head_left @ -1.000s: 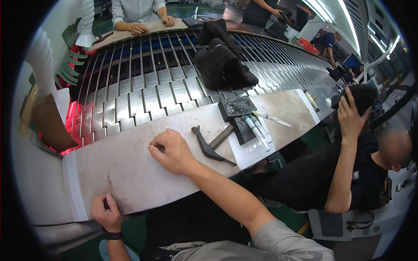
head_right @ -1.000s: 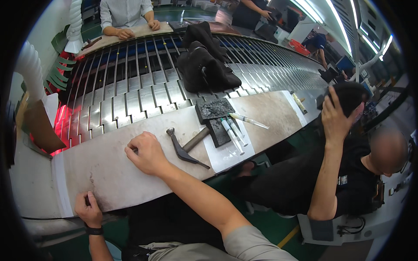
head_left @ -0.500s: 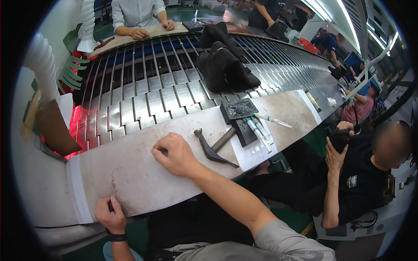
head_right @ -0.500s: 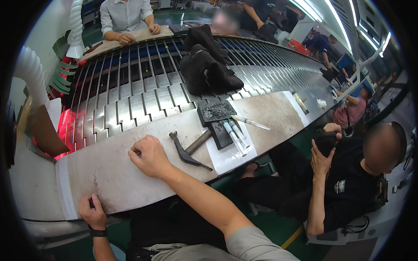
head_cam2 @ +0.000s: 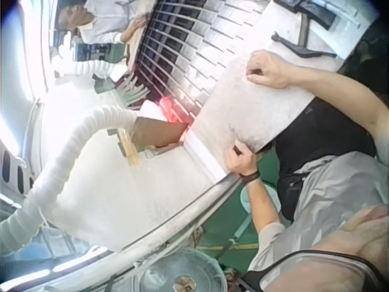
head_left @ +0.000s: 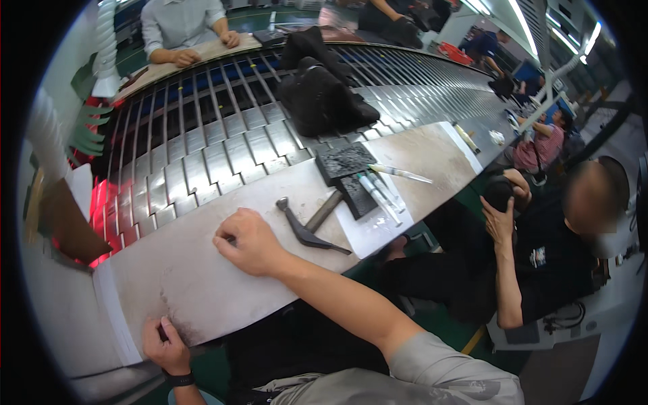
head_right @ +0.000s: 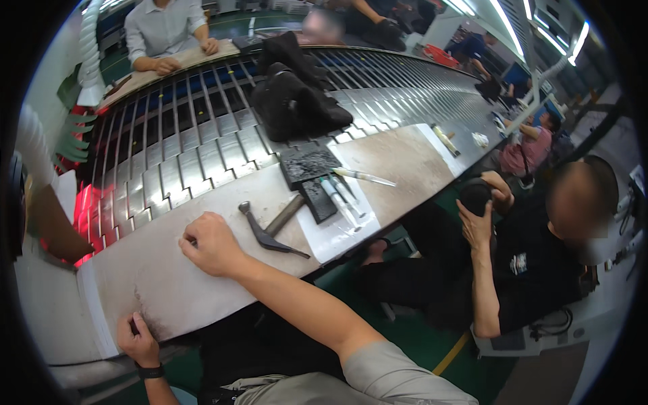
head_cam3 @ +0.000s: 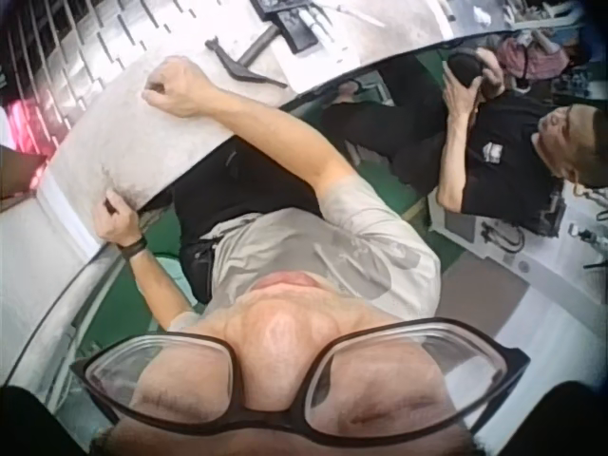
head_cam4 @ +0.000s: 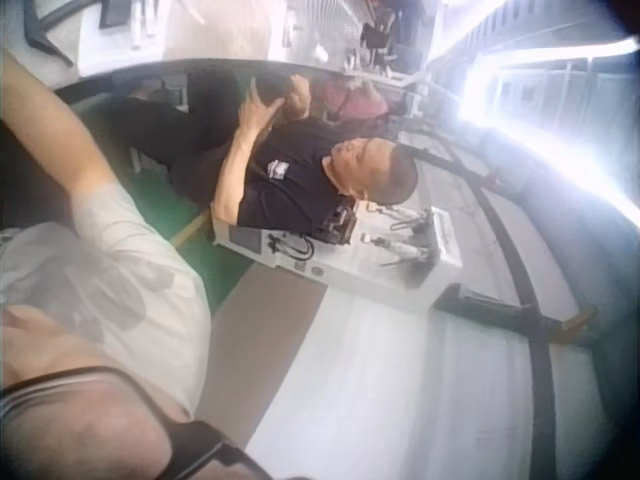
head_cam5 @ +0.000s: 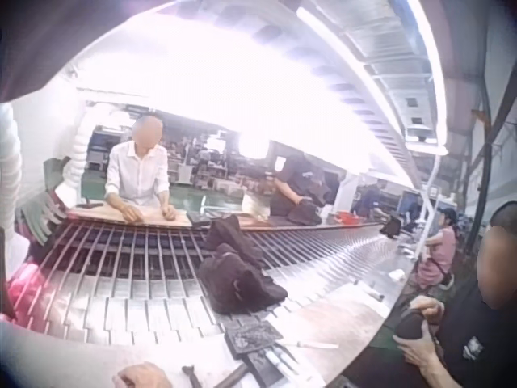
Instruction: The person picks up a boot and a sole from a conveyor belt, aligns them, and presses the edges of the boot against the sole by hand. They rotate the boot to check the seal around the entire perimeter before placing the assembled boot back onto the moving conveyor belt.
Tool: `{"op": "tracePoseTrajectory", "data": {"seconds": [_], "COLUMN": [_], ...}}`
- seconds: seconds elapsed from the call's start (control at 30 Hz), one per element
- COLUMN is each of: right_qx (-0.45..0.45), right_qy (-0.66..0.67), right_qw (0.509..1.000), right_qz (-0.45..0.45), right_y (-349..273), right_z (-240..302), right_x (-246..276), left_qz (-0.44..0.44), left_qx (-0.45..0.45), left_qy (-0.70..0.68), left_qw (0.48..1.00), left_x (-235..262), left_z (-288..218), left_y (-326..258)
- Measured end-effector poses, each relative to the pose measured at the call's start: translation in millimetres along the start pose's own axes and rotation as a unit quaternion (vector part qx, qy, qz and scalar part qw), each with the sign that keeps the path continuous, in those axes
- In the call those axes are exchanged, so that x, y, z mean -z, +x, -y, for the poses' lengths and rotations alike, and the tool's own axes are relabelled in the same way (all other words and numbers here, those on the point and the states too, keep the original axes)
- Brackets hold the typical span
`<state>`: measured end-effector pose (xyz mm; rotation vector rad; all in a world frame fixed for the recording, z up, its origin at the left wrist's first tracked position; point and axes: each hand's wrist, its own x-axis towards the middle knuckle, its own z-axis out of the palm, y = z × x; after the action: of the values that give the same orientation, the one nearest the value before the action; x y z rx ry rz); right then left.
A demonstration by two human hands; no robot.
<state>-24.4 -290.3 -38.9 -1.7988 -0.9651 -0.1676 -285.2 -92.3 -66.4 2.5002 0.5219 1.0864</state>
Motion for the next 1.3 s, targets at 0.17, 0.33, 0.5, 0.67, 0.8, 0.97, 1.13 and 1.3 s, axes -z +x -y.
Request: {"op": "tracePoseTrajectory", "data": {"seconds": [0.17,0.33,0.5,0.67,0.8,0.97,1.13,1.3], "right_qx": [0.003,0.000,0.001,-0.009,-0.001,0.001,0.002,-0.008], "right_qy": [-0.006,0.012,0.012,0.011,0.015,0.013,0.020,0.021], "right_qw": [1.000,1.000,1.000,1.000,1.000,1.000,1.000,1.000], "right_qz": [0.002,-0.011,-0.018,-0.001,-0.010,-0.012,-0.012,-0.001], "right_y": [2,-1,-3,-1,0,-1,-1,0], "right_z": [2,2,3,4,5,4,7,9], "right_x": [-9,-1,-4,-3,-2,-4,-5,-2], "left_qz": [-0.006,0.033,0.042,0.044,0.044,0.043,0.048,0.046], "left_qx": [0.008,0.033,0.019,0.024,0.033,0.030,0.024,0.027], "left_qy": [0.037,0.035,0.040,0.039,0.042,0.047,0.047,0.050], "left_qw": [0.999,0.998,0.998,0.998,0.998,0.998,0.997,0.997], "left_x": [9,10,13,15,16,18,21,24], "left_z": [15,8,6,5,3,0,3,0], "left_y": [-9,-6,-3,-2,-2,-1,-1,0]}}
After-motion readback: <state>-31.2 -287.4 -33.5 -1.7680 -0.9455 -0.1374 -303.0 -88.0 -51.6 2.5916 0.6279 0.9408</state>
